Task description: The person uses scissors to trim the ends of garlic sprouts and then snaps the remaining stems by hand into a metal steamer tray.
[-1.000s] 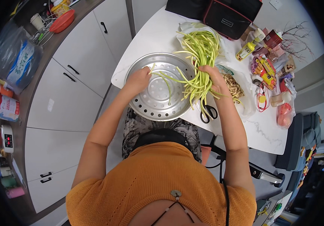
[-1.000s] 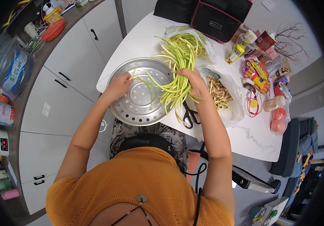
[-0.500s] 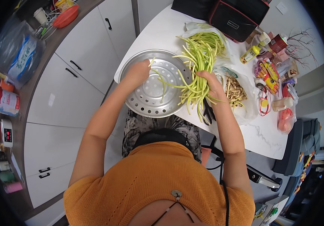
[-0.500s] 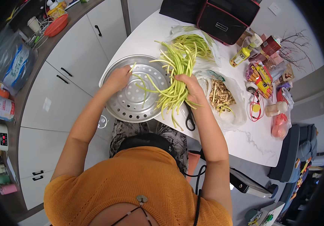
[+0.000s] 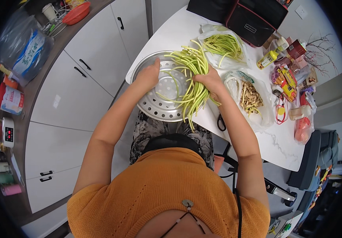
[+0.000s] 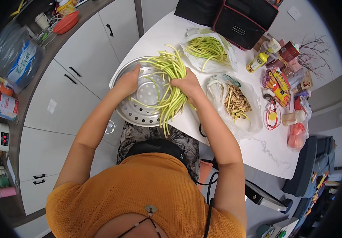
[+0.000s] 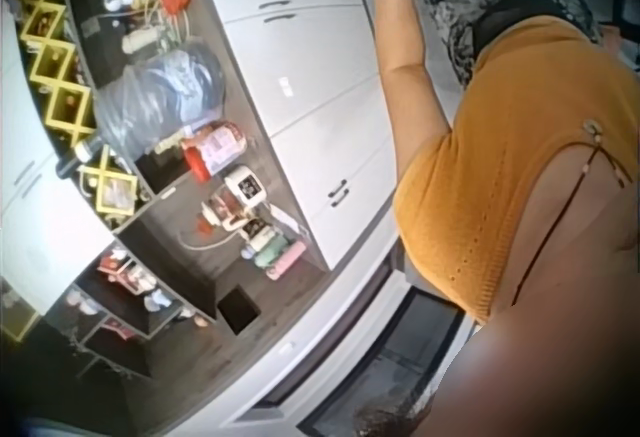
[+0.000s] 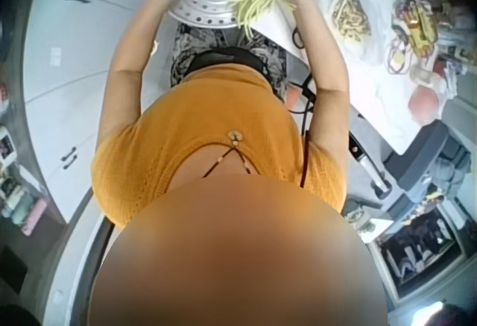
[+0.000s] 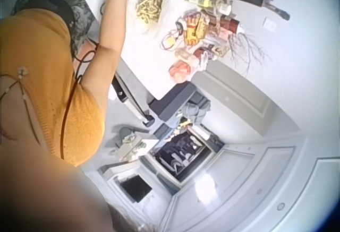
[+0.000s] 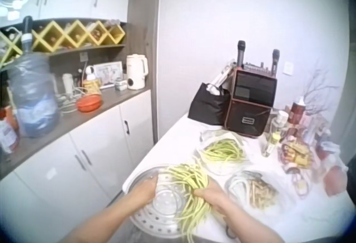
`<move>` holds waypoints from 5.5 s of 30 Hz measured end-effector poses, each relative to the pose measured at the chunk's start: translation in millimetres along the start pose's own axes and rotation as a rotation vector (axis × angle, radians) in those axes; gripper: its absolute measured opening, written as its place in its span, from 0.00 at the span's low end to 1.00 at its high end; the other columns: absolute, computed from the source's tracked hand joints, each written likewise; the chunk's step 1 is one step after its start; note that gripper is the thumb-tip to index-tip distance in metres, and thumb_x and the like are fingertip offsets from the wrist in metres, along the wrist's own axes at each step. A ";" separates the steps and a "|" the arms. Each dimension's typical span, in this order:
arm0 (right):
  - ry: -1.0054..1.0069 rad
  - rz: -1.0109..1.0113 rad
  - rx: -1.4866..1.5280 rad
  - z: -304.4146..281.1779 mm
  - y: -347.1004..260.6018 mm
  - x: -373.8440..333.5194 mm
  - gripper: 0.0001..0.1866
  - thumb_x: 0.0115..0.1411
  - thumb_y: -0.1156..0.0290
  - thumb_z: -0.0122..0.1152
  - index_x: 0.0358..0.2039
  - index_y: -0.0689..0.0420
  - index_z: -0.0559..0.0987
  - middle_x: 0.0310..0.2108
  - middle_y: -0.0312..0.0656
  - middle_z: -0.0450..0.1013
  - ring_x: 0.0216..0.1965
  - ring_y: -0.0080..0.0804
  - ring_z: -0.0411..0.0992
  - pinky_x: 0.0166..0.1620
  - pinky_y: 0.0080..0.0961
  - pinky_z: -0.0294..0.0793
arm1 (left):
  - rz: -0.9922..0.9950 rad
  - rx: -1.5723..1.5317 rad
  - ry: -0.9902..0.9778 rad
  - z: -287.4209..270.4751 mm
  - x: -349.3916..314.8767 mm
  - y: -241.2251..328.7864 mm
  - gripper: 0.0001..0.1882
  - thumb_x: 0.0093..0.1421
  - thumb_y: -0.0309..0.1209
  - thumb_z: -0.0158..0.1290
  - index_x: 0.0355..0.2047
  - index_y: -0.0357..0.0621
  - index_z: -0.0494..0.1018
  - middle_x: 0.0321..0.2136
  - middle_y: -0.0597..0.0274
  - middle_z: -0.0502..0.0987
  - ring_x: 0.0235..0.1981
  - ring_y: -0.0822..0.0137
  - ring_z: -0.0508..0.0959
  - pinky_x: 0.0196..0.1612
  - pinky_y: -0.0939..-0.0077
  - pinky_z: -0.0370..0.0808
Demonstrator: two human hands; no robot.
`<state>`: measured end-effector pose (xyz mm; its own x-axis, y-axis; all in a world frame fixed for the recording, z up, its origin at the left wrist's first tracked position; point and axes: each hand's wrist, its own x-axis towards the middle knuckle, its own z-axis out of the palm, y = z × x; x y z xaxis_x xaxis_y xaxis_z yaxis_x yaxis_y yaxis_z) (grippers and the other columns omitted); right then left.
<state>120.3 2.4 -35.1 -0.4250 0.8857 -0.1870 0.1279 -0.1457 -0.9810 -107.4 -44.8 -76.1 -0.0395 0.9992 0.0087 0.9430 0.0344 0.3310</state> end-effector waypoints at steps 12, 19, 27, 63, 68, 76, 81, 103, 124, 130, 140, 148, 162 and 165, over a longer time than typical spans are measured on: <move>0.171 -0.177 -0.763 -10.5 4.0 -9.9 0.45 0.37 0.69 0.65 0.57 0.63 0.58 0.47 0.57 0.67 0.49 0.49 0.67 0.51 0.33 0.67 | 0.023 -0.119 -0.096 -5.0 -15.3 29.7 0.25 0.53 0.32 0.50 0.50 0.33 0.63 0.32 0.40 0.75 0.36 0.45 0.76 0.44 0.58 0.71; 0.176 -0.206 -0.811 -15.1 13.4 -7.7 0.47 0.36 0.69 0.68 0.58 0.62 0.57 0.49 0.58 0.65 0.51 0.50 0.65 0.53 0.33 0.66 | 0.096 -0.116 -0.111 0.7 -32.3 32.3 0.17 0.52 0.33 0.51 0.40 0.34 0.68 0.29 0.41 0.75 0.34 0.46 0.75 0.40 0.58 0.71; 0.151 -0.161 -0.787 -18.1 10.8 -8.1 0.46 0.36 0.70 0.67 0.58 0.61 0.58 0.50 0.57 0.65 0.51 0.48 0.65 0.53 0.32 0.66 | 0.321 0.081 -0.068 -3.5 -48.8 54.9 0.17 0.53 0.26 0.48 0.44 0.40 0.68 0.42 0.54 0.71 0.42 0.56 0.73 0.41 0.65 0.73; -0.012 -0.470 -0.895 -28.9 6.6 -34.2 0.35 0.49 0.66 0.63 0.57 0.59 0.62 0.56 0.55 0.59 0.57 0.47 0.59 0.58 0.31 0.59 | 0.341 -0.528 0.501 -22.1 -37.8 87.3 0.06 0.49 0.24 0.57 0.29 0.41 0.72 0.23 0.67 0.71 0.24 0.75 0.68 0.29 0.82 0.67; -0.046 -0.386 -0.610 -55.6 14.6 -40.6 0.26 0.54 0.71 0.58 0.54 0.58 0.66 0.50 0.49 0.67 0.50 0.38 0.67 0.52 0.27 0.65 | 0.273 -0.778 0.371 -10.9 -26.9 91.1 0.05 0.51 0.24 0.55 0.29 0.39 0.72 0.23 0.70 0.71 0.25 0.78 0.67 0.30 0.84 0.66; 0.044 -0.405 -0.322 -57.8 9.9 -40.3 0.15 0.59 0.74 0.51 0.47 0.58 0.73 0.40 0.41 0.74 0.41 0.24 0.71 0.45 0.21 0.69 | 0.139 -1.192 0.214 -17.5 -28.3 87.0 0.07 0.55 0.25 0.54 0.34 0.38 0.75 0.26 0.70 0.73 0.28 0.81 0.71 0.33 0.88 0.67; 0.235 -0.566 -0.376 -40.4 -26.0 -76.8 0.13 0.63 0.71 0.47 0.45 0.63 0.72 0.40 0.41 0.72 0.39 0.24 0.71 0.43 0.18 0.69 | 0.243 -0.925 0.288 -23.5 -38.7 99.2 0.10 0.54 0.25 0.55 0.37 0.38 0.76 0.27 0.68 0.75 0.29 0.78 0.71 0.34 0.85 0.68; 0.421 -0.742 -0.712 -27.3 -40.4 -107.1 0.04 0.51 0.72 0.61 0.26 0.57 0.75 0.21 0.41 0.71 0.21 0.31 0.72 0.24 0.23 0.69 | 0.412 -0.843 0.246 -25.4 -67.2 131.7 0.07 0.56 0.24 0.50 0.34 0.36 0.75 0.26 0.62 0.74 0.26 0.72 0.71 0.29 0.80 0.67; -0.006 -0.238 0.138 -28.0 8.4 -102.1 0.02 0.58 0.77 0.54 0.30 0.61 0.72 0.33 0.43 0.75 0.25 0.19 0.73 0.28 0.13 0.72 | 0.024 -2.247 -0.124 -24.8 -37.6 86.5 0.08 0.64 0.29 0.42 0.39 0.41 0.67 0.31 0.66 0.70 0.28 0.78 0.65 0.28 0.86 0.63; -0.062 -0.056 0.238 -32.3 16.0 -97.9 0.04 0.59 0.76 0.53 0.35 0.60 0.71 0.35 0.43 0.74 0.25 0.19 0.72 0.29 0.13 0.73 | -0.052 -2.451 -0.267 -17.0 -38.7 77.4 0.07 0.64 0.29 0.41 0.40 0.41 0.66 0.34 0.66 0.70 0.29 0.77 0.66 0.29 0.85 0.64; -0.285 -0.128 -0.120 -27.9 -3.3 -93.7 0.11 0.63 0.67 0.48 0.40 0.58 0.74 0.19 0.28 0.66 0.19 0.12 0.58 0.23 0.13 0.60 | -0.097 -2.499 -0.304 -12.8 -38.1 75.8 0.07 0.64 0.28 0.42 0.41 0.41 0.66 0.35 0.65 0.70 0.31 0.77 0.68 0.30 0.84 0.66; -0.067 -0.421 -0.685 -26.8 -19.6 -96.4 0.09 0.58 0.65 0.54 0.31 0.58 0.75 0.21 0.44 0.73 0.23 0.34 0.71 0.27 0.27 0.68 | 0.243 -0.563 0.864 -21.4 -49.9 94.0 0.16 0.56 0.28 0.51 0.47 0.44 0.69 0.42 0.59 0.72 0.51 0.62 0.66 0.53 0.65 0.63; 0.210 -0.689 -0.999 -17.3 -20.0 -99.5 0.08 0.53 0.65 0.59 0.25 0.55 0.73 0.17 0.44 0.71 0.20 0.43 0.71 0.24 0.35 0.69 | 0.354 -0.579 0.394 -2.7 -69.4 119.2 0.08 0.54 0.23 0.51 0.35 0.40 0.76 0.28 0.61 0.78 0.29 0.70 0.77 0.36 0.77 0.72; 0.220 -0.711 -0.993 -9.5 -11.8 -98.0 0.07 0.53 0.66 0.60 0.25 0.55 0.73 0.17 0.43 0.72 0.20 0.42 0.72 0.23 0.34 0.70 | 0.146 -0.937 0.195 -2.4 -68.3 122.1 0.08 0.57 0.23 0.50 0.36 0.36 0.75 0.28 0.61 0.78 0.28 0.74 0.77 0.32 0.82 0.73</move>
<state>169.0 -78.5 -4.8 -0.5308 0.7006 0.4769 0.5944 0.7088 -0.3797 9.7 -108.9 -34.1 -0.0770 0.9683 0.2378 0.3006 -0.2049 0.9315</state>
